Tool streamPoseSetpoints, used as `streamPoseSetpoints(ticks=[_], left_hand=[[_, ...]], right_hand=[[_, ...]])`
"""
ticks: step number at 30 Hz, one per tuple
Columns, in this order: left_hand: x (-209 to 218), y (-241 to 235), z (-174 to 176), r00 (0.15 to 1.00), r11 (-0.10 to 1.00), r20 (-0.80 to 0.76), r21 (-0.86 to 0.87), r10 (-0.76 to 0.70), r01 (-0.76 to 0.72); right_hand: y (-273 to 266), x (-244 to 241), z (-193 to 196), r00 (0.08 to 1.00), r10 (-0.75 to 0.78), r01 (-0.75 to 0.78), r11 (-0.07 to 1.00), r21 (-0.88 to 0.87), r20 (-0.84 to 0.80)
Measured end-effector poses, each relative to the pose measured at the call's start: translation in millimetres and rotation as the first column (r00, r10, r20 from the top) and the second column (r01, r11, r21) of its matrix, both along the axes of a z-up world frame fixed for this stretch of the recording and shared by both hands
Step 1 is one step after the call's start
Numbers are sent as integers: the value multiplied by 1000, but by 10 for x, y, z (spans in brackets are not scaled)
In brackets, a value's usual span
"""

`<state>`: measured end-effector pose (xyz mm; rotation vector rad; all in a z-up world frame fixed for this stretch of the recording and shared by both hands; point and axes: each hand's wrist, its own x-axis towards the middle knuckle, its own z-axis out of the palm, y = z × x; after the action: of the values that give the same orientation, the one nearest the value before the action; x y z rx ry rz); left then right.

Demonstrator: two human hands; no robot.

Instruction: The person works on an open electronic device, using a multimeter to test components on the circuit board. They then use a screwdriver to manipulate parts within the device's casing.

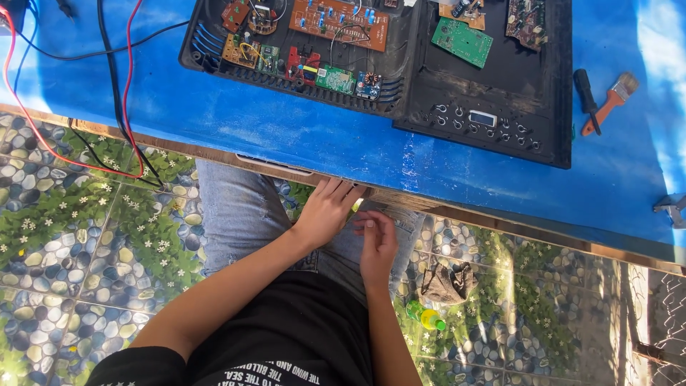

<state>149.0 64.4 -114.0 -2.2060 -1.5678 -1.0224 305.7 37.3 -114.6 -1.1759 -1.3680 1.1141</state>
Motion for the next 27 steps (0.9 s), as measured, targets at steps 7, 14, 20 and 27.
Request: streamPoseSetpoints(ticks=[7,14,20,27], left_hand=[[-86,-135,374,1000,1000,18,-1,-4,4],[-506,-490,297,959,980,205,79,-195,182],[-1111,-464,92,952,977,242,54,190,-209],[-1533,-390,-497,909,953,291,-41,299,-300]], right_hand=[[-3,-2,42,1000,8,-8,1000,-9,-1],[-2,13,12,1000,24,-24,1000,8,0],[-3,8,0,1000,25,-26,1000,-8,-6],[-18,-7,3,1000,20,-19,1000,-24,4]])
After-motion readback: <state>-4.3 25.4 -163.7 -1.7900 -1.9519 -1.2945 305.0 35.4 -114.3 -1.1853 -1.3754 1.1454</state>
